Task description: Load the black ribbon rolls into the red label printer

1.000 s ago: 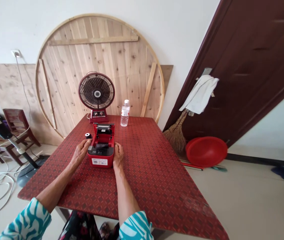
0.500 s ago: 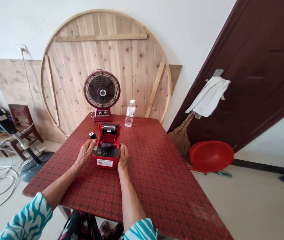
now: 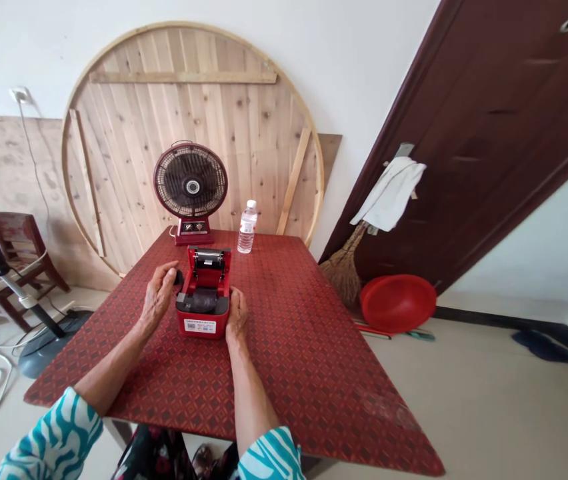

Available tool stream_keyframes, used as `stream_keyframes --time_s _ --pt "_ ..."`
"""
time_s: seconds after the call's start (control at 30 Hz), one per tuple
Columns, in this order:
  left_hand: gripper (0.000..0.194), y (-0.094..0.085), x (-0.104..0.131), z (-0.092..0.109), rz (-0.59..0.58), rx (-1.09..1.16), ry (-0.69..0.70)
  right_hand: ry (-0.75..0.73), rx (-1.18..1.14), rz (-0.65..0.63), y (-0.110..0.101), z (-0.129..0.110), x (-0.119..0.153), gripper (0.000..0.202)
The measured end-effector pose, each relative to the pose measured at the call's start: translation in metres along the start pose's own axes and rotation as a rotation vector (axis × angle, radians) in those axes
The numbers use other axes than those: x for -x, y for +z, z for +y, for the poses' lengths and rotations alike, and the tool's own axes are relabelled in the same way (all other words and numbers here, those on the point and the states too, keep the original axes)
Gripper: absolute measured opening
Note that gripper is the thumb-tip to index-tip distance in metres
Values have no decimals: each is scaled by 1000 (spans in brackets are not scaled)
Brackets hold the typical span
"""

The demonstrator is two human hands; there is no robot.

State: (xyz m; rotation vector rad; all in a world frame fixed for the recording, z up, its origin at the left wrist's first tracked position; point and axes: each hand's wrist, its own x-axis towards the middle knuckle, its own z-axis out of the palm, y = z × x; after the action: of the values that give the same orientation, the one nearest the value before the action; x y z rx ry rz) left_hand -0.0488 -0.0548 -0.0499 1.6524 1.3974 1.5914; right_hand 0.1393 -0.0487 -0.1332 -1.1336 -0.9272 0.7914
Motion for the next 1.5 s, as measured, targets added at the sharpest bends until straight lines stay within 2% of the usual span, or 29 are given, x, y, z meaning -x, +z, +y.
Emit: stream_keyframes --time_s 0.2,0.37,0.5,0.57,0.67,0.83,1.0,1.13,1.27,1.5 --pt "56 5 -42 28 -193 -5 72 -13 -41 22 2 10 -4 47" --pt "61 7 -52 23 -134 15 128 0 -49 19 3 9 -5 45" --pt "68 3 -57 22 -251 55 50 7 -59 6 2 8 -4 45" --pt "68 1 -58 23 -256 62 33 13 -73 5 3 8 -4 45" --pt "67 -3 -51 23 -214 83 62 8 -95 2 3 8 -4 45" --pt "66 -13 -17 11 -201 34 171 15 -94 -9 3 7 -4 43" --pt "59 -19 7 -6 -224 -125 368 29 -72 1 2 7 -4 43" --pt "56 -21 11 -14 -259 -244 549 28 -53 11 3 5 -4 44" --pt "52 -21 12 -20 -254 -266 666 47 -58 28 4 3 -2 46" --pt "45 -22 13 -26 -254 -288 766 69 -56 25 3 0 1 47"
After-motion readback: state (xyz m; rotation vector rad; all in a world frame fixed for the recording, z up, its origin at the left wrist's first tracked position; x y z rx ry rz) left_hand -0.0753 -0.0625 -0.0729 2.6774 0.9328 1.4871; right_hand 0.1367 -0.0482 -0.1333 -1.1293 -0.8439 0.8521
